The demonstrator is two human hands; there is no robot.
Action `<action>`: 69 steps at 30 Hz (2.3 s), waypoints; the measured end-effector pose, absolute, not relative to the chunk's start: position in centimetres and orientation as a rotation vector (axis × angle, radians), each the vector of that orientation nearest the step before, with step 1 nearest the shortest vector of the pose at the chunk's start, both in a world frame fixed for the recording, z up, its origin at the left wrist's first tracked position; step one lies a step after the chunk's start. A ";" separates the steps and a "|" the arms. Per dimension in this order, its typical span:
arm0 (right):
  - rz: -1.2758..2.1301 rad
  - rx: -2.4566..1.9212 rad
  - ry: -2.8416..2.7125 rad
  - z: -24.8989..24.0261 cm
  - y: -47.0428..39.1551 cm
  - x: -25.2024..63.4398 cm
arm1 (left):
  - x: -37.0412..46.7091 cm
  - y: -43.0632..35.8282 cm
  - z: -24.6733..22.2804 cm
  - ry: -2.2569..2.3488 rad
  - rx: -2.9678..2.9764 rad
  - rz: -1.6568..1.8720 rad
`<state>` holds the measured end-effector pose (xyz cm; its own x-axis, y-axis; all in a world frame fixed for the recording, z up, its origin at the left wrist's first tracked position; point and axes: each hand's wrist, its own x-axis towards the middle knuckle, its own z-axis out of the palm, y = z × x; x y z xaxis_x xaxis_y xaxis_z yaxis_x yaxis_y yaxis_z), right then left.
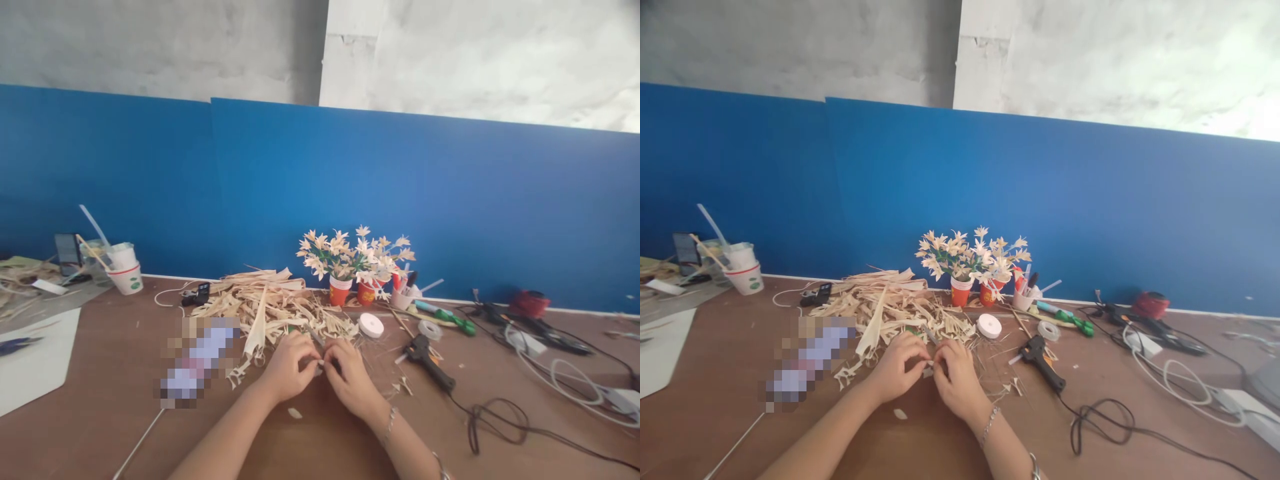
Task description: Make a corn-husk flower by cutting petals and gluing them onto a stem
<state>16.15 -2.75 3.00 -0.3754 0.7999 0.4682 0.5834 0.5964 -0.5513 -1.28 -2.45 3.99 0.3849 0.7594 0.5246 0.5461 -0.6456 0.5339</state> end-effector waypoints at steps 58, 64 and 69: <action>0.007 -1.329 -1.941 1.9 -3.1 14.5 | 1.4 -3.1 2.8 1.887 2.136 0.994; 0.014 -1.361 -1.982 1.9 -2.8 15.2 | -0.7 -1.9 2.9 2.041 2.102 1.061; 0.003 -1.310 -2.129 1.8 -2.8 15.3 | -1.6 -1.4 3.0 1.929 2.096 1.230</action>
